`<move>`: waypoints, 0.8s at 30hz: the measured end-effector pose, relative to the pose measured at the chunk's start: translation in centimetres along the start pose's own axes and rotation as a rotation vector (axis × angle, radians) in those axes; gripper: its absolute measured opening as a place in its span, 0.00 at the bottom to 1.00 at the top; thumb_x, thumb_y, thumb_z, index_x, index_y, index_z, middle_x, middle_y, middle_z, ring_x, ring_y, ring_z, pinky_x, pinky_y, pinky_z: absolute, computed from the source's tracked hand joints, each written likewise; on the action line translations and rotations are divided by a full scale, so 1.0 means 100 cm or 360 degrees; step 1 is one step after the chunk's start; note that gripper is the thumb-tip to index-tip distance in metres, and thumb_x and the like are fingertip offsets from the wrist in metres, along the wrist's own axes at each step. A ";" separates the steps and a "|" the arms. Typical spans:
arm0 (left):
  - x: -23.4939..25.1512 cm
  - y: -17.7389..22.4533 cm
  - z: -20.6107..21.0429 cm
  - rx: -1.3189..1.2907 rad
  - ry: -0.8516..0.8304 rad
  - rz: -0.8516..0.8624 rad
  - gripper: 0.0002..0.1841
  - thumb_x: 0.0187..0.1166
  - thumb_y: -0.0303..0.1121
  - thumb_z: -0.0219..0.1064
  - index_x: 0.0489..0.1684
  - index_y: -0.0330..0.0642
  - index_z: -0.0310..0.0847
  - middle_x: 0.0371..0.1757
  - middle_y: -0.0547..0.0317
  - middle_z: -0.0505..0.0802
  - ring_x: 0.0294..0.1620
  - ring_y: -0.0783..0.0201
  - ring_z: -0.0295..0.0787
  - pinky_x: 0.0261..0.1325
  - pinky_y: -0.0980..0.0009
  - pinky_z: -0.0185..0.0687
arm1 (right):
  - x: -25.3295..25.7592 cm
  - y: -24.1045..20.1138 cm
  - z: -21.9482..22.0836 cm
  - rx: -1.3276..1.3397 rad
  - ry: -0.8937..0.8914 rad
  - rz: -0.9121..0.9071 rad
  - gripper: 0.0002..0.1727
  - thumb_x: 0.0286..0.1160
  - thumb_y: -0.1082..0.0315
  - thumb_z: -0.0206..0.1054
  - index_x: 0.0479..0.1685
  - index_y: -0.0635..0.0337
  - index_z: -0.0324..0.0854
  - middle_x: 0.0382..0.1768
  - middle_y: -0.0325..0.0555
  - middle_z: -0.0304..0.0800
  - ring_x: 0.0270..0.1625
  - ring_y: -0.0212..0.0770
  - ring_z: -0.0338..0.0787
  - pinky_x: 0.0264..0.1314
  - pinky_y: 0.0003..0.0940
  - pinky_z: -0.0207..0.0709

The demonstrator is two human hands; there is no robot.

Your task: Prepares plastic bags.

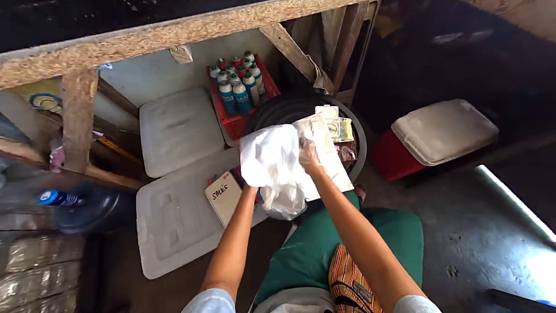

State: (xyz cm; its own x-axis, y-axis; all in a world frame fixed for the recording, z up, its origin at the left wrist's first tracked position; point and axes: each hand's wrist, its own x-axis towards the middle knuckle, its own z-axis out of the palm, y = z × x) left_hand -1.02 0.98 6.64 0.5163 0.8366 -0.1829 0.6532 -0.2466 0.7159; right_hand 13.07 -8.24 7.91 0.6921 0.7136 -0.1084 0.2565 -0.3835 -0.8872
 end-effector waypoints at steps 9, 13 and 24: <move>-0.006 -0.016 0.059 0.0528 -0.0044 -0.0217 0.18 0.86 0.32 0.60 0.62 0.24 0.81 0.59 0.26 0.88 0.65 0.30 0.84 0.66 0.35 0.74 | -0.017 0.061 0.046 -0.0388 -0.0020 0.0339 0.21 0.92 0.63 0.50 0.76 0.63 0.72 0.60 0.71 0.86 0.65 0.70 0.86 0.63 0.67 0.77; -0.009 -0.021 0.062 0.0617 -0.0026 -0.0123 0.19 0.85 0.30 0.60 0.68 0.24 0.79 0.65 0.26 0.86 0.69 0.32 0.83 0.69 0.36 0.73 | -0.019 0.060 0.047 -0.0398 0.0000 0.0284 0.23 0.92 0.64 0.51 0.79 0.63 0.71 0.63 0.69 0.87 0.67 0.68 0.86 0.67 0.65 0.76; -0.021 -0.048 0.058 -0.0201 0.0151 0.0101 0.23 0.80 0.28 0.68 0.68 0.19 0.74 0.66 0.23 0.84 0.71 0.38 0.81 0.76 0.46 0.71 | -0.043 0.068 0.033 -0.0031 -0.0152 0.0095 0.39 0.71 0.70 0.72 0.85 0.69 0.64 0.75 0.73 0.74 0.79 0.65 0.76 0.82 0.56 0.68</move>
State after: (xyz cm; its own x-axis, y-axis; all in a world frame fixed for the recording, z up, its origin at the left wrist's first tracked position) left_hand -2.06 -2.38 -0.33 0.4958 0.8653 -0.0742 0.5429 -0.2420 0.8042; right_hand 9.58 -12.01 0.86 0.6395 0.7413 -0.2038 0.2303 -0.4376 -0.8692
